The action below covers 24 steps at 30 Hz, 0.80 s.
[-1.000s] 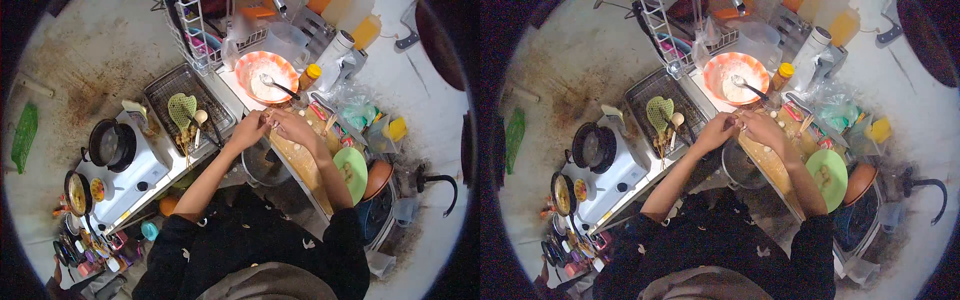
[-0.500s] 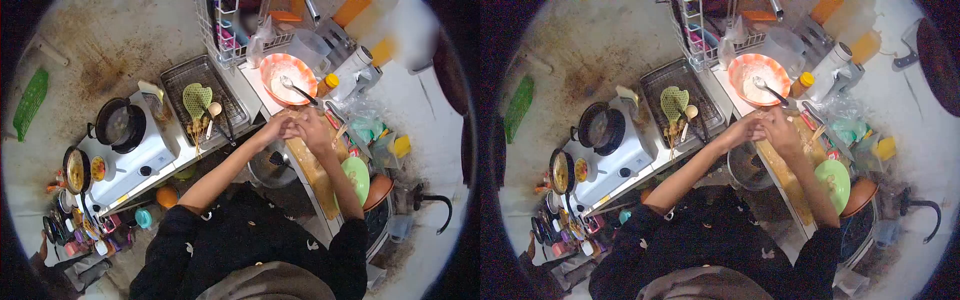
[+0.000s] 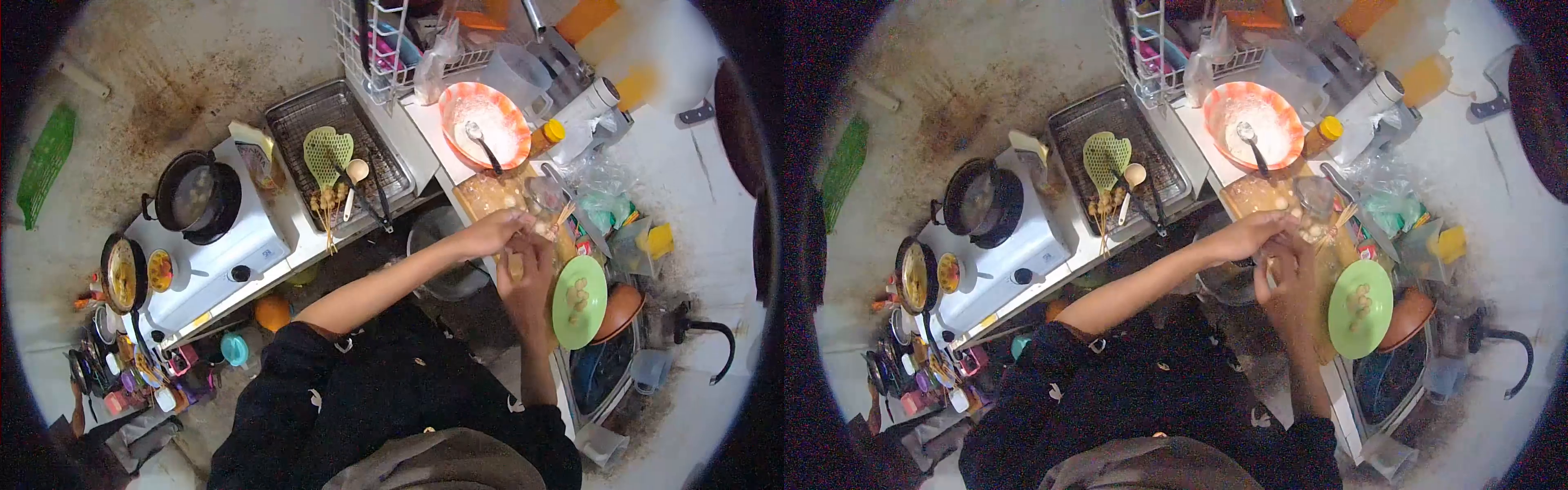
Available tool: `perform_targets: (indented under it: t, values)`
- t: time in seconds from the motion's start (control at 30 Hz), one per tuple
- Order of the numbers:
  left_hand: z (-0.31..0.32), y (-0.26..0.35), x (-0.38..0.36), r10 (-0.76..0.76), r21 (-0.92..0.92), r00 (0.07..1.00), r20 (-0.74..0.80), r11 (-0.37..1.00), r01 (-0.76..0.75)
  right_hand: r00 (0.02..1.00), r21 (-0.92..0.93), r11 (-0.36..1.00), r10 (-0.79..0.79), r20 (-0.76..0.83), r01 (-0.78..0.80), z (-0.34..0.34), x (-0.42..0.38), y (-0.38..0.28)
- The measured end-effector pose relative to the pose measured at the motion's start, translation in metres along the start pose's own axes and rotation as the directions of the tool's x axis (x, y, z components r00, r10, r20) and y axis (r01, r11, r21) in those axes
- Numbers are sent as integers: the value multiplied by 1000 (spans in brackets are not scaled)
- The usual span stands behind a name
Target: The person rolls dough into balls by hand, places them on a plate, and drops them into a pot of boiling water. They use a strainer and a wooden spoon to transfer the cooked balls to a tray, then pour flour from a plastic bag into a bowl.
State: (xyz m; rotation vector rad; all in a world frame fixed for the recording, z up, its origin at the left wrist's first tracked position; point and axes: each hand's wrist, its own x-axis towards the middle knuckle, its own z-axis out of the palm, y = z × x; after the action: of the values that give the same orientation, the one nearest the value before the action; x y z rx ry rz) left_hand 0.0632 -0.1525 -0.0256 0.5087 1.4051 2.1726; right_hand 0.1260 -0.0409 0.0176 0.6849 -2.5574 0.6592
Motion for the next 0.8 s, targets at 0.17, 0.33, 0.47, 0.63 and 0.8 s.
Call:
perform_targets:
  t: [0.17,0.33,0.47,0.63,0.8]
  values:
    - [-5,31,-59,78,313,994,-71,948,-52,938,-50,987,-161,-308,153,14,-36,-6]
    - [-37,48,-166,41,98,958,-284,995,-13,920,480,855,330,-214,-195,96,-35,-20]
    - [-59,24,-251,-1,103,780,-626,991,84,981,187,969,-177,81,160,213,2,-35]
    - [-62,-28,-336,77,114,498,-864,992,45,887,-27,1000,7,461,7,309,16,-22]
    - [-54,-42,-385,-43,-56,340,-939,998,-29,784,-121,980,198,588,-157,324,28,-29]
